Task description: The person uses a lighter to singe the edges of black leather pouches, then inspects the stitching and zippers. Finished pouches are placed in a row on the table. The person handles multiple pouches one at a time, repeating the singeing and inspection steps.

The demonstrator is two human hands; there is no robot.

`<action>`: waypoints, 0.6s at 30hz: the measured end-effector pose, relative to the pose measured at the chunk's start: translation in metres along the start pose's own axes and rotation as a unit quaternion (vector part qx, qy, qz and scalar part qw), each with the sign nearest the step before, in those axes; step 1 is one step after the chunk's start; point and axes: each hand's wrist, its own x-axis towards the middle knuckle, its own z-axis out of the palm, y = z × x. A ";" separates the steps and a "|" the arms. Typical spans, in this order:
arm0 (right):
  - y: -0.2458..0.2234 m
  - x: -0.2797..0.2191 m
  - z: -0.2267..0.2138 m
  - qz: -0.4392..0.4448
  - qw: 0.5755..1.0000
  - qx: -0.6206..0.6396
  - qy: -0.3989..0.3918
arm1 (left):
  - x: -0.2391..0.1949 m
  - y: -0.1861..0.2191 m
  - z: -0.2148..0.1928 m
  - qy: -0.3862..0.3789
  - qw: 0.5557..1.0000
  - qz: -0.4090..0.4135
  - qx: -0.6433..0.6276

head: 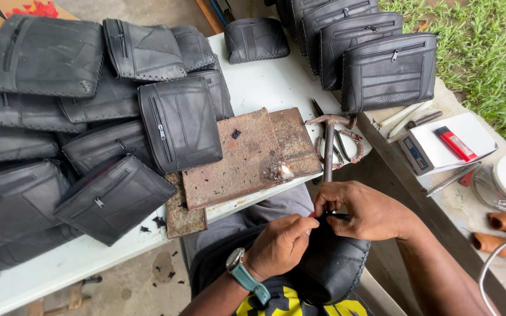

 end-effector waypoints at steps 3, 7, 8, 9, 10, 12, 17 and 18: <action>0.013 -0.003 0.003 0.039 0.998 0.027 -0.032 | 0.001 0.003 0.001 -0.002 1.000 -0.010 -0.015; 0.034 -0.012 0.013 -0.098 0.974 0.155 0.133 | 0.004 0.002 -0.005 0.036 0.999 -0.005 0.005; 0.041 -0.016 0.009 -0.117 0.967 0.187 0.128 | 0.004 0.002 -0.007 0.074 0.997 -0.008 0.014; 0.049 -0.019 0.004 -0.135 0.959 0.218 0.122 | 0.004 0.001 -0.010 0.112 0.993 -0.011 0.023; 0.056 -0.022 0.001 -0.153 0.949 0.248 0.121 | 0.005 0.000 -0.012 0.148 0.988 -0.010 0.030; 0.070 -0.021 0.005 -0.112 0.954 0.270 0.070 | 0.004 0.000 -0.011 0.150 0.988 -0.025 0.039; 0.112 -0.003 0.037 -0.088 0.929 0.357 0.049 | 0.003 -0.014 0.000 0.192 0.978 -0.016 0.077; 0.123 -0.001 0.045 -0.077 0.934 0.342 0.072 | -0.001 -0.018 0.004 0.189 0.979 -0.039 0.068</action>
